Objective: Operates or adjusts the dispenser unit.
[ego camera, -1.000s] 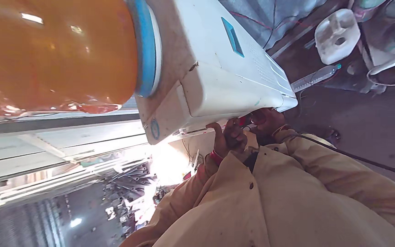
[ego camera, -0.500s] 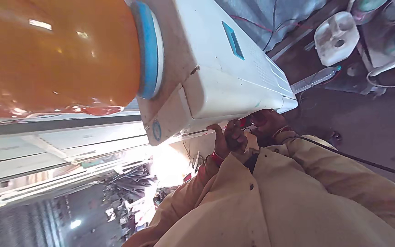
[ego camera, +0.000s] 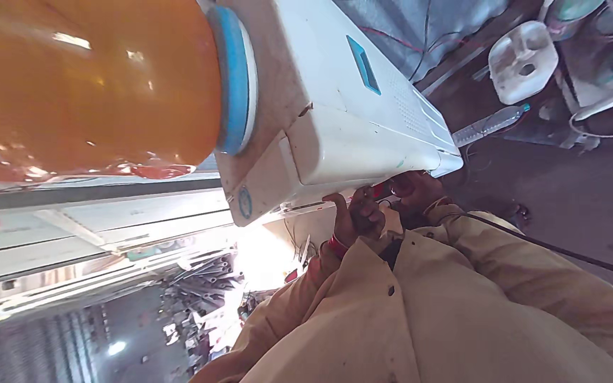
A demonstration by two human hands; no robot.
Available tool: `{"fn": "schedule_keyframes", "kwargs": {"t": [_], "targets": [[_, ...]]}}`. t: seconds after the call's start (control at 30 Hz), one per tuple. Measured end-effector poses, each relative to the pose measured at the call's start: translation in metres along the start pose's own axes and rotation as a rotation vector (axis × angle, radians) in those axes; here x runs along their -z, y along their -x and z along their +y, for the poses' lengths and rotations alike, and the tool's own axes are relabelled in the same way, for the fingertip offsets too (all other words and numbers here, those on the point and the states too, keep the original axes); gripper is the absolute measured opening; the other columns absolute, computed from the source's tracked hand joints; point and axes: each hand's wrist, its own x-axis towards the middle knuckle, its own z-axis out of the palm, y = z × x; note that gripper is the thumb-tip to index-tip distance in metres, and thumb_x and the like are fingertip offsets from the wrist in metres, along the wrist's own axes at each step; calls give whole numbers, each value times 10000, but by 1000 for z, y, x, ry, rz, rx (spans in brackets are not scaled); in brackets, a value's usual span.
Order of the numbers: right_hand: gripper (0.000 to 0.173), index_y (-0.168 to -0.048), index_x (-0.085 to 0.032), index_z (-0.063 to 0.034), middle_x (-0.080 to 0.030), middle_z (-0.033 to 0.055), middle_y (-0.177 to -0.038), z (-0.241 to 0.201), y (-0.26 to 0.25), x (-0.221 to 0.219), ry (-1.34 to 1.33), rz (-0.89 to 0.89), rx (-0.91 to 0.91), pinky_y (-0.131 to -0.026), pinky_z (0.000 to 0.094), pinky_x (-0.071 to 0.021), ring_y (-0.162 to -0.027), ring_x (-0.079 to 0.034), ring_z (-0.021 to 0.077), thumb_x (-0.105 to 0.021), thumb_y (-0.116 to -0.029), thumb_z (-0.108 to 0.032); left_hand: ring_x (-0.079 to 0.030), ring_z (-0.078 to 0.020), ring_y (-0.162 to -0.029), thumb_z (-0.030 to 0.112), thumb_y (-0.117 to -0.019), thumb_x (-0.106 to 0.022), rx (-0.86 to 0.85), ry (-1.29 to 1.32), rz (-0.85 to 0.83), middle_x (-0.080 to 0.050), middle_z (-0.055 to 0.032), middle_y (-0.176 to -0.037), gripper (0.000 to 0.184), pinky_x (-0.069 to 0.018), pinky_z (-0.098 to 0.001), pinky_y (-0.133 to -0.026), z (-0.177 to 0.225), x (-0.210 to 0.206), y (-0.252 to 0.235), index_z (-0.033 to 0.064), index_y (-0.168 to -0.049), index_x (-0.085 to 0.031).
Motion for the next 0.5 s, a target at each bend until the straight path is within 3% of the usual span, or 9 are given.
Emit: {"fn": "schedule_keyframes", "kwargs": {"t": [0.5], "targets": [[615, -1319, -652, -19, -668, 335, -1196, 2, 3, -5, 0, 117, 51, -855, 705, -514, -1074, -662, 545, -841, -738, -85, -667, -39, -639, 795, -746, -602, -25, -12, -22, -683, 67, -756, 734, -573, -194, -641, -1, 3, -1, 154, -1097, -662]]}}
